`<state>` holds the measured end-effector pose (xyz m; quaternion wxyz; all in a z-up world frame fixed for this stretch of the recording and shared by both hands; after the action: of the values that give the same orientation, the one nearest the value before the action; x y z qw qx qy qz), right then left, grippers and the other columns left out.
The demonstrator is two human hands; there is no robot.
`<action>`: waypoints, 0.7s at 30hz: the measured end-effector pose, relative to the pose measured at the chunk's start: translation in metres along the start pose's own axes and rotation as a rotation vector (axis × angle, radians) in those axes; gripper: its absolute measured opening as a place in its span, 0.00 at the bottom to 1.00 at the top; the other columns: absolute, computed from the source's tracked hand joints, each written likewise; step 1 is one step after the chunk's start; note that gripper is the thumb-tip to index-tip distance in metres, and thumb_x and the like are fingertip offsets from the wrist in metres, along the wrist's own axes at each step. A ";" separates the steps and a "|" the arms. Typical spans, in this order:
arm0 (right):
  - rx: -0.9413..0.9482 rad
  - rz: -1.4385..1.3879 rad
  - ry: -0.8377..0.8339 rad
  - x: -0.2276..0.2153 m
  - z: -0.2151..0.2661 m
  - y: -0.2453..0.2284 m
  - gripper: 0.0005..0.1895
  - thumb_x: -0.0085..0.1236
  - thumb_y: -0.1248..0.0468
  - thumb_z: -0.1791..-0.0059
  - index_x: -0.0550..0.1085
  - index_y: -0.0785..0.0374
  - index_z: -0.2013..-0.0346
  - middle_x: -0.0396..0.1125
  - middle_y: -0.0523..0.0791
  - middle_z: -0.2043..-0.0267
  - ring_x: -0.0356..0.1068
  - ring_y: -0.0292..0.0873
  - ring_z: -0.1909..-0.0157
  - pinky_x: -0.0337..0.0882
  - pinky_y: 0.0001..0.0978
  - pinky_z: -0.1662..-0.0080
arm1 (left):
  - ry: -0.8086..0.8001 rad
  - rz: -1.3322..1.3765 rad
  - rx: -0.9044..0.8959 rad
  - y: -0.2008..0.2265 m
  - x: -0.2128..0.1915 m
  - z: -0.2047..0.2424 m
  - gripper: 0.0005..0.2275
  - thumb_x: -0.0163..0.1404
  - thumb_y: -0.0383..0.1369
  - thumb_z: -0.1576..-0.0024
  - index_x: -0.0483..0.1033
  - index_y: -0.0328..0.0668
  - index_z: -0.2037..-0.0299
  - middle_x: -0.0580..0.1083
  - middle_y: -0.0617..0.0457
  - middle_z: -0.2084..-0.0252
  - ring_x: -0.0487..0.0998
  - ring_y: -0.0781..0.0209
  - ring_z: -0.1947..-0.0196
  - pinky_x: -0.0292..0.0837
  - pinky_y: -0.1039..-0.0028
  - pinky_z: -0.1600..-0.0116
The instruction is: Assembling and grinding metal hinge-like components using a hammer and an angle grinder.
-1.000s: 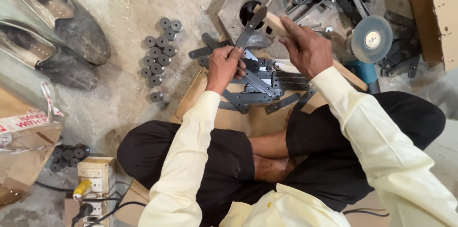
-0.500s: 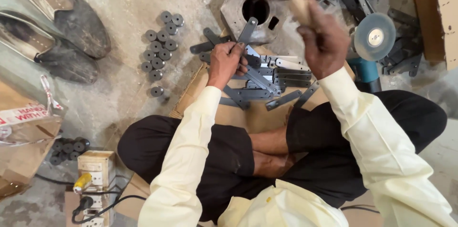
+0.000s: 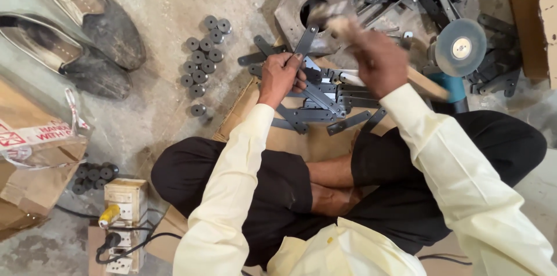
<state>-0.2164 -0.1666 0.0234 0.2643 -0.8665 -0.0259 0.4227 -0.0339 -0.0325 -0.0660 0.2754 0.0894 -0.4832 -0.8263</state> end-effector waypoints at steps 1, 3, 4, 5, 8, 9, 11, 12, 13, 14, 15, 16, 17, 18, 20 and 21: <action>-0.001 0.006 0.009 -0.002 0.002 0.001 0.30 0.60 0.70 0.41 0.65 0.47 0.27 0.72 0.48 0.56 0.73 0.45 0.59 0.75 0.36 0.58 | -0.006 -0.005 0.008 -0.002 0.001 -0.002 0.13 0.47 0.36 0.36 0.77 0.32 0.66 0.76 0.50 0.78 0.78 0.64 0.83 0.75 0.74 0.78; 0.165 0.174 -0.165 -0.001 0.002 0.007 0.29 0.67 0.66 0.47 0.71 0.48 0.32 0.73 0.47 0.62 0.72 0.45 0.65 0.73 0.37 0.63 | 0.009 0.011 0.015 -0.008 0.000 -0.007 0.14 0.47 0.36 0.36 0.78 0.31 0.66 0.76 0.49 0.78 0.77 0.64 0.84 0.74 0.73 0.79; 0.156 0.168 -0.163 -0.001 -0.004 0.003 0.29 0.67 0.66 0.47 0.71 0.48 0.32 0.73 0.47 0.62 0.72 0.45 0.65 0.73 0.37 0.63 | 0.019 0.012 0.021 -0.005 -0.002 -0.009 0.14 0.47 0.36 0.36 0.78 0.31 0.66 0.76 0.49 0.78 0.77 0.64 0.84 0.74 0.73 0.79; 0.188 0.094 -0.098 -0.004 -0.003 -0.003 0.29 0.66 0.66 0.46 0.70 0.47 0.31 0.73 0.47 0.60 0.73 0.45 0.64 0.74 0.37 0.60 | -0.007 0.022 0.002 -0.008 -0.001 -0.008 0.14 0.47 0.36 0.36 0.78 0.31 0.67 0.76 0.49 0.78 0.78 0.63 0.84 0.74 0.73 0.79; 0.192 0.060 -0.057 -0.003 0.003 -0.004 0.29 0.66 0.66 0.44 0.70 0.47 0.29 0.73 0.48 0.57 0.74 0.47 0.61 0.74 0.39 0.58 | -0.016 0.026 -0.011 -0.007 0.001 -0.001 0.14 0.47 0.36 0.36 0.77 0.31 0.67 0.76 0.50 0.77 0.78 0.63 0.83 0.75 0.73 0.79; 0.160 0.105 -0.063 0.000 0.002 -0.002 0.29 0.66 0.65 0.44 0.70 0.48 0.29 0.73 0.49 0.57 0.74 0.49 0.60 0.73 0.41 0.59 | -0.006 0.008 0.010 0.000 -0.001 0.000 0.15 0.47 0.37 0.36 0.78 0.31 0.67 0.76 0.50 0.77 0.78 0.64 0.83 0.75 0.73 0.79; 0.193 0.156 -0.108 0.001 0.004 0.003 0.29 0.68 0.64 0.46 0.71 0.48 0.31 0.74 0.48 0.59 0.74 0.49 0.63 0.73 0.41 0.61 | -0.008 0.007 0.002 -0.001 0.002 -0.003 0.14 0.47 0.36 0.36 0.78 0.31 0.67 0.77 0.50 0.77 0.78 0.63 0.83 0.75 0.73 0.79; 0.229 0.208 -0.158 0.002 0.005 0.007 0.28 0.69 0.63 0.47 0.73 0.48 0.32 0.75 0.48 0.60 0.74 0.49 0.65 0.72 0.42 0.63 | -0.011 0.008 -0.010 -0.001 0.004 -0.006 0.14 0.47 0.36 0.36 0.78 0.31 0.66 0.77 0.49 0.77 0.78 0.63 0.83 0.75 0.73 0.78; 0.220 0.202 -0.164 0.005 0.006 0.006 0.28 0.69 0.63 0.47 0.73 0.48 0.32 0.75 0.48 0.60 0.74 0.49 0.65 0.72 0.42 0.63 | 0.000 0.014 -0.010 -0.004 0.002 -0.006 0.14 0.47 0.36 0.36 0.78 0.31 0.66 0.77 0.49 0.77 0.78 0.63 0.83 0.75 0.73 0.78; 0.245 0.130 -0.118 0.007 0.006 0.006 0.28 0.68 0.64 0.46 0.72 0.47 0.32 0.75 0.48 0.59 0.75 0.47 0.64 0.74 0.40 0.62 | 0.001 0.029 -0.012 -0.007 0.000 -0.006 0.15 0.47 0.36 0.36 0.78 0.30 0.67 0.76 0.49 0.77 0.78 0.62 0.83 0.75 0.72 0.79; 0.276 0.063 -0.070 0.009 0.010 0.006 0.28 0.68 0.64 0.46 0.72 0.47 0.32 0.75 0.49 0.58 0.76 0.46 0.63 0.75 0.39 0.60 | -0.005 0.043 -0.016 -0.012 0.000 -0.006 0.15 0.47 0.37 0.36 0.77 0.29 0.67 0.76 0.49 0.78 0.78 0.62 0.83 0.75 0.72 0.79; 0.274 0.062 -0.075 0.008 0.010 0.005 0.28 0.68 0.64 0.46 0.72 0.47 0.32 0.75 0.49 0.58 0.76 0.46 0.63 0.75 0.39 0.60 | -0.002 0.047 -0.018 -0.014 0.001 -0.005 0.15 0.47 0.37 0.36 0.77 0.29 0.67 0.76 0.49 0.78 0.78 0.62 0.83 0.75 0.72 0.79; 0.261 0.076 -0.080 0.006 0.010 0.003 0.28 0.68 0.65 0.47 0.72 0.49 0.32 0.74 0.50 0.57 0.76 0.48 0.62 0.75 0.40 0.60 | -0.018 0.040 -0.013 -0.015 0.001 -0.005 0.15 0.47 0.37 0.36 0.78 0.30 0.66 0.77 0.49 0.77 0.79 0.62 0.83 0.76 0.72 0.78; 0.247 0.091 -0.085 0.004 0.009 0.001 0.28 0.68 0.66 0.47 0.72 0.52 0.32 0.74 0.51 0.57 0.76 0.50 0.61 0.75 0.41 0.59 | -0.034 0.033 -0.008 -0.015 0.000 -0.003 0.15 0.47 0.37 0.36 0.78 0.30 0.66 0.77 0.49 0.77 0.79 0.62 0.83 0.76 0.72 0.78; 0.226 0.056 -0.054 0.003 0.013 0.006 0.27 0.68 0.68 0.47 0.73 0.54 0.33 0.74 0.52 0.54 0.76 0.51 0.58 0.75 0.41 0.57 | -0.047 0.048 -0.007 -0.006 0.000 -0.012 0.15 0.47 0.37 0.36 0.78 0.31 0.65 0.78 0.49 0.76 0.80 0.62 0.81 0.77 0.73 0.76; 0.207 -0.008 -0.071 0.008 0.018 0.006 0.26 0.67 0.69 0.47 0.73 0.57 0.34 0.74 0.54 0.52 0.76 0.53 0.55 0.76 0.41 0.54 | -0.026 0.085 -0.043 -0.012 -0.005 -0.006 0.14 0.46 0.37 0.36 0.78 0.32 0.65 0.79 0.49 0.75 0.81 0.63 0.80 0.78 0.73 0.75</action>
<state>-0.2258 -0.1615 0.0060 0.3528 -0.8190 0.0051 0.4524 -0.0315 -0.0297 -0.0796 0.3060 0.0523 -0.4724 -0.8249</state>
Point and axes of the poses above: each hand's wrist, its own z-axis away from the middle knuckle, its own x-axis out of the palm, y = z × x, the point moved 1 cm from there along -z, towards the middle knuckle
